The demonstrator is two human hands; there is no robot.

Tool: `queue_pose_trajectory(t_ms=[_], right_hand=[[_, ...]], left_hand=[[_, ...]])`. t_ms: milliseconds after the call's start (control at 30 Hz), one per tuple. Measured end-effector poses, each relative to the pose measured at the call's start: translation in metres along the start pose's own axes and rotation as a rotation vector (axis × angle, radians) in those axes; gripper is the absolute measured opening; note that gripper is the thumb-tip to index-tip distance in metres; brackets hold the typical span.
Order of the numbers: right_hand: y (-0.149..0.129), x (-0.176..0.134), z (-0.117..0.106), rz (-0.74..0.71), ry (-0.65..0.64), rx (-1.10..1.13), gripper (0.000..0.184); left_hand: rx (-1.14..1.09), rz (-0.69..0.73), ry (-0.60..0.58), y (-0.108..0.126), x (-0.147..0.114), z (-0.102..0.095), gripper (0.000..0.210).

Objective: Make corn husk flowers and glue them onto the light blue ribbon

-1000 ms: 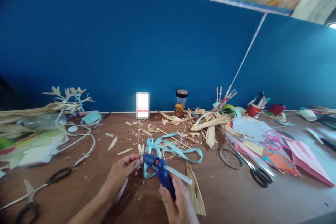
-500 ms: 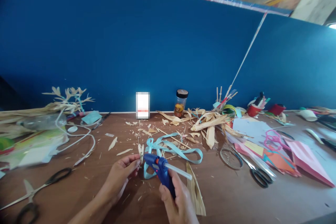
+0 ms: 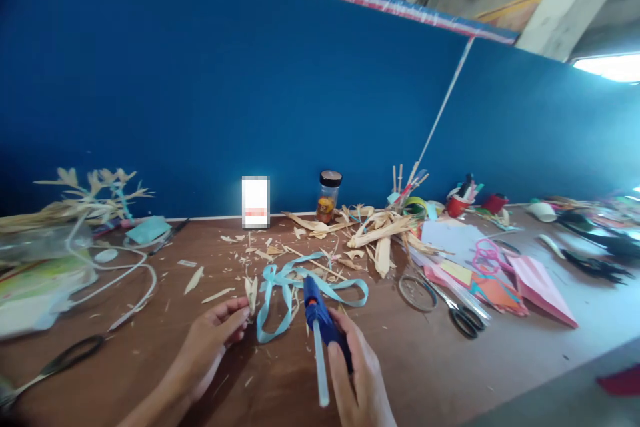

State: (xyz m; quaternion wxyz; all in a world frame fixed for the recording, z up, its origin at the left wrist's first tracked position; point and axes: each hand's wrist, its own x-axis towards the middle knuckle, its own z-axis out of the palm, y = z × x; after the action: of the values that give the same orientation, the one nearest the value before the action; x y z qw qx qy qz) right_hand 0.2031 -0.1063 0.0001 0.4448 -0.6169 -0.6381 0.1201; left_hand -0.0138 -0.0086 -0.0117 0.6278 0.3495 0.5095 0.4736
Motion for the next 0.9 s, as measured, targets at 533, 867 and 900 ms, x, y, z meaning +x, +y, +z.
queue_pose_trajectory(t_ms=[533,867,900], right_hand=[[0.112,-0.003,-0.089,0.191,0.083,-1.012,0.036],[-0.006,0.022,-0.045,-0.057,0.006,-0.323,0.027],[-0.019,0.026,-0.028,-0.046,-0.106,-0.167,0.025]], left_hand=[[-0.035,-0.061,0.030,0.004,-0.001,0.001,0.039],[-0.009,-0.030,-0.038,0.002,-0.002,0.000,0.028],[-0.008,-0.029,-0.046,0.001,-0.002,0.000,0.028]])
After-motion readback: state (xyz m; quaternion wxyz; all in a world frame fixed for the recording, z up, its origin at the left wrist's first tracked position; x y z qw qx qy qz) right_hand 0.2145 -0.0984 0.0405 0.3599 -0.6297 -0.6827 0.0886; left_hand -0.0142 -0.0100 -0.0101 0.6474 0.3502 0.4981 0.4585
